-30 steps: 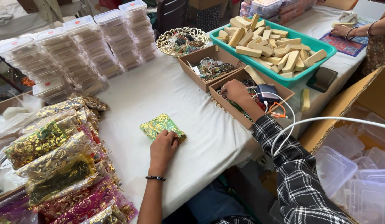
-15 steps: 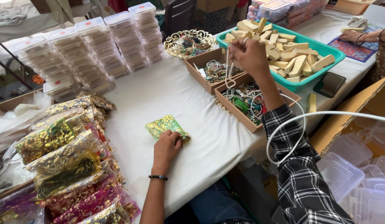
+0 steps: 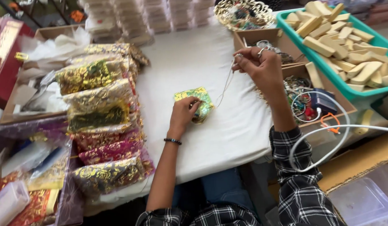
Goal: The person places various jewelry items, including necklaces and earrings, into small, patterned fabric pouches. They fold the pouches closed and place them into a stack on the table. The person also handles a small white packet and a gold-colored pouch during the process.
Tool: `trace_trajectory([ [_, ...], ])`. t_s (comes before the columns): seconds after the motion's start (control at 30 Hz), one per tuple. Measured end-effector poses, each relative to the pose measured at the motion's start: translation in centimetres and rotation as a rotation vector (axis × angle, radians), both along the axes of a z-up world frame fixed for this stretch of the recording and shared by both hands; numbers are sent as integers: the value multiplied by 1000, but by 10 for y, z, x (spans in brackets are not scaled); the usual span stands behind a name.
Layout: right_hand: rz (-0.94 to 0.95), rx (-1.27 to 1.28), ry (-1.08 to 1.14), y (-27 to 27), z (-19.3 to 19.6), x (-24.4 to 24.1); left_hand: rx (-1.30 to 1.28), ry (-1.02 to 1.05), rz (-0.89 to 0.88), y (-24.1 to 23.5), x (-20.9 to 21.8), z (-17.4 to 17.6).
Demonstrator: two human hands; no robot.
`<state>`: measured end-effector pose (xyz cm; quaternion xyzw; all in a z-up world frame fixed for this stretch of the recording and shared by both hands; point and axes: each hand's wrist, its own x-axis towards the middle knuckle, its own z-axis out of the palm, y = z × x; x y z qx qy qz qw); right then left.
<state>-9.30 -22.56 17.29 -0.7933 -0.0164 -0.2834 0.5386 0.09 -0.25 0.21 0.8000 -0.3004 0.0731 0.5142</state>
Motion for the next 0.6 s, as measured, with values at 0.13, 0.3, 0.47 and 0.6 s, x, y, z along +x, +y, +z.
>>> trace_trajectory([
  [0.13, 58, -7, 33, 25, -17, 11, -23, 10, 11, -1, 2, -8],
  [0.3, 86, -37, 47, 41, -26, 17, -32, 61, -4, -4, 4, -12],
  [0.47, 155, -99, 72, 48, -61, 24, -2, -6, 84, -3, 4, -11],
  [0.6, 144, -223, 211, 64, -80, 20, -39, 11, 95, -6, 8, -16],
])
